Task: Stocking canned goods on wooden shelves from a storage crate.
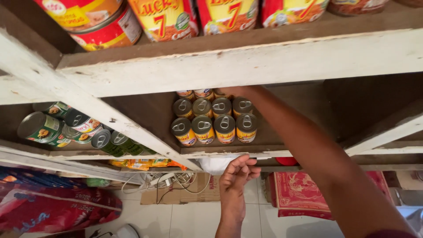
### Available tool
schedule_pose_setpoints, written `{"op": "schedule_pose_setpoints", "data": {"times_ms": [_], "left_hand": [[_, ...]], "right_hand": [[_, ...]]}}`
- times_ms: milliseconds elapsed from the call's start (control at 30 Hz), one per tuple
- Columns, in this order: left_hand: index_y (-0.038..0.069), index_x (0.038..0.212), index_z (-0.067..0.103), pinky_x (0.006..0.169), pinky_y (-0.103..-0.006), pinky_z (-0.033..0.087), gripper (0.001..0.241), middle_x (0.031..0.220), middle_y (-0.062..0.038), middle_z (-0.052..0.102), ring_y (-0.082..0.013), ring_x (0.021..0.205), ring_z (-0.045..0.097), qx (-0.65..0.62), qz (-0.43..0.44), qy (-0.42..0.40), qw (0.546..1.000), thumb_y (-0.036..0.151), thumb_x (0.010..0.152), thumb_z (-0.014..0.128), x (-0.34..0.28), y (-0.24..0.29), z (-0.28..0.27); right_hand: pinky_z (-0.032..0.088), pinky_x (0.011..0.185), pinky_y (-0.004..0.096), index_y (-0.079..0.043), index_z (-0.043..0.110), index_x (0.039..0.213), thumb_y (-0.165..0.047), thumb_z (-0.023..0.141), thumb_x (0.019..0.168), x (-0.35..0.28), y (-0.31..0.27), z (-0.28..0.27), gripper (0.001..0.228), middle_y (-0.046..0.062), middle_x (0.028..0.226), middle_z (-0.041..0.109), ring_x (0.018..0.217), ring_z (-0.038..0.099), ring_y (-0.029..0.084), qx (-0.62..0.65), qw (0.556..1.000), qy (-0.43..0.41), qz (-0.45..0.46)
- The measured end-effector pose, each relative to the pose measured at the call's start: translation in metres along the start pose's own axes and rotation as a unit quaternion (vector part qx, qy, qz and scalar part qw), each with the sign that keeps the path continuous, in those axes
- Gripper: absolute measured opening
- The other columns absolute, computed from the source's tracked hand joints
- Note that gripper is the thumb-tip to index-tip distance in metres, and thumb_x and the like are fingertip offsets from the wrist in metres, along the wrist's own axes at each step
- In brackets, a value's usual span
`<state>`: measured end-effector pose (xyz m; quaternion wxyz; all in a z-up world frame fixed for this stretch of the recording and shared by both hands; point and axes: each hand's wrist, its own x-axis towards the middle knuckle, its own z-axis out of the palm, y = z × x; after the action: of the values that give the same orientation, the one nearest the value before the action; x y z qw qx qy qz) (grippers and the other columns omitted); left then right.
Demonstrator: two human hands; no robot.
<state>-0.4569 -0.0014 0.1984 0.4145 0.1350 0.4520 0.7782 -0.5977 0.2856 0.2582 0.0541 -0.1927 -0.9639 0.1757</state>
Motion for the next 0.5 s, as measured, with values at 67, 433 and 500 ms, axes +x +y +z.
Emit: {"op": "schedule_pose_setpoints", "data": {"times_ms": [67,433,500], "left_hand": [[0.003,0.126,0.067,0.092,-0.0379,0.057,0.032,0.114,-0.010,0.073,-0.0193,0.097,0.071,0.003,0.004,-0.004,1.000,0.018,0.099,0.063,0.001,-0.001,0.003],[0.003,0.126,0.068,0.090,-0.0381,0.056,0.034,0.113,-0.010,0.073,-0.0204,0.096,0.071,0.013,-0.004,-0.016,1.000,0.021,0.098,0.065,-0.006,-0.039,0.045],[0.003,0.126,0.068,0.090,-0.0377,0.057,0.035,0.113,-0.010,0.074,-0.0201,0.095,0.071,0.015,-0.028,-0.019,0.999,0.021,0.097,0.065,-0.014,-0.060,0.051]], "right_hand": [[0.050,0.103,0.042,-0.011,0.068,0.133,-0.028,0.070,0.087,-0.002,0.018,0.010,0.049,0.015,0.127,0.071,0.118,0.065,0.029,0.018,0.999,0.043,-0.014],[0.048,0.103,0.038,-0.005,0.068,0.123,-0.017,0.075,0.087,-0.169,0.020,-0.014,0.039,0.010,0.122,0.071,0.118,0.064,0.023,0.366,0.910,0.194,0.014],[0.048,0.109,0.034,-0.003,0.067,0.128,0.003,0.066,0.091,-0.227,0.011,-0.021,0.038,0.008,0.125,0.071,0.120,0.063,0.015,0.442,0.870,0.203,-0.083]]}}
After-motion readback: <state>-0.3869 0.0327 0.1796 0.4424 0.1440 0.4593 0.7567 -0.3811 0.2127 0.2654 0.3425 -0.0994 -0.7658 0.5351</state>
